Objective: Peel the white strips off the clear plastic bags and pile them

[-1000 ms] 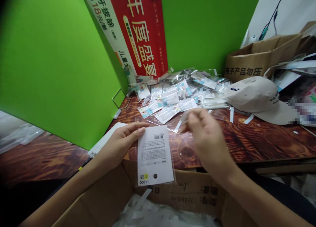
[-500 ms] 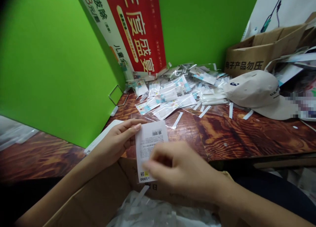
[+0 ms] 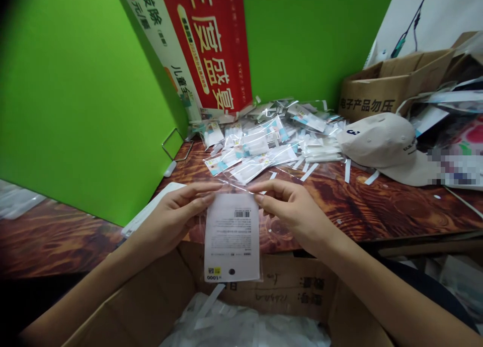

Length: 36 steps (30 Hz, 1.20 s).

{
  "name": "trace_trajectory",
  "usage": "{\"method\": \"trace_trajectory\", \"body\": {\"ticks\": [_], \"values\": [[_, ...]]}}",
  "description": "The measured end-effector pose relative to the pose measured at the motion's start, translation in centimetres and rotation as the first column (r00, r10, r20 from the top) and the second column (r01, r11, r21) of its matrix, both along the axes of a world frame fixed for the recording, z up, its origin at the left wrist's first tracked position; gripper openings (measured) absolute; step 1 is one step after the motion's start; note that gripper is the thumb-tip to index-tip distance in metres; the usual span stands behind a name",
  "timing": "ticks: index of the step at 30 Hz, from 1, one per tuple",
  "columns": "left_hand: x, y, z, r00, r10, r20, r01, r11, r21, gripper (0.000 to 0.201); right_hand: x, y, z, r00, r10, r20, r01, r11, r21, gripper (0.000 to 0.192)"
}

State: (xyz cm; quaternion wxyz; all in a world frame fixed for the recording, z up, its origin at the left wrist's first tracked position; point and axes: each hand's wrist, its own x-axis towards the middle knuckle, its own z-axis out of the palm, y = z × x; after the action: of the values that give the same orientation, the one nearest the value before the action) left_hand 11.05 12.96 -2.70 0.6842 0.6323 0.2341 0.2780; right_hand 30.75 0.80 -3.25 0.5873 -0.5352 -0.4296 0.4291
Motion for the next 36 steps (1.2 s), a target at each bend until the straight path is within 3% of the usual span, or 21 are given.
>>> {"method": "trace_trajectory", "body": {"ticks": [6,14,18,22,30,33,36], "values": [[-0.3,-0.2,0.1,0.994,-0.073,0.079,0.081,0.99,-0.115,0.013,0.6,-0.2,0.1,0.981,0.036,-0.192,-0.038,0.999,-0.008,0.015],[-0.3,-0.4,0.3,0.999,-0.031,-0.036,0.03,0.999,-0.034,0.015,0.9,-0.6,0.4,0.982,0.031,-0.186,-0.038,0.999,-0.037,0.02],[-0.2,-0.7,0.3,0.999,-0.013,-0.041,0.013,1.0,-0.002,0.011,1.0,-0.7,0.2,0.982,0.035,-0.185,-0.033,0.999,0.014,0.022],[-0.3,-0.5,-0.1,0.997,-0.014,-0.08,0.018,0.999,0.049,0.012,0.8,-0.8,0.0,0.994,0.026,-0.105,-0.025,1.0,0.008,0.015],[-0.7,0.0,-0.8,0.999,-0.021,-0.028,0.023,0.996,0.083,0.014,1.4,-0.9,0.0,0.99,0.088,0.109,-0.092,0.995,0.036,0.026],[-0.5,0.2,-0.8,0.999,-0.038,0.04,0.04,0.997,-0.061,0.029,1.7,-0.8,0.1,0.996,0.029,0.085,-0.037,0.995,0.089,0.032],[-0.3,0.1,-0.5,0.993,-0.108,0.053,0.117,0.969,-0.22,0.067,1.7,-0.7,0.3,0.998,-0.012,-0.057,0.021,0.988,0.153,0.031]]}}
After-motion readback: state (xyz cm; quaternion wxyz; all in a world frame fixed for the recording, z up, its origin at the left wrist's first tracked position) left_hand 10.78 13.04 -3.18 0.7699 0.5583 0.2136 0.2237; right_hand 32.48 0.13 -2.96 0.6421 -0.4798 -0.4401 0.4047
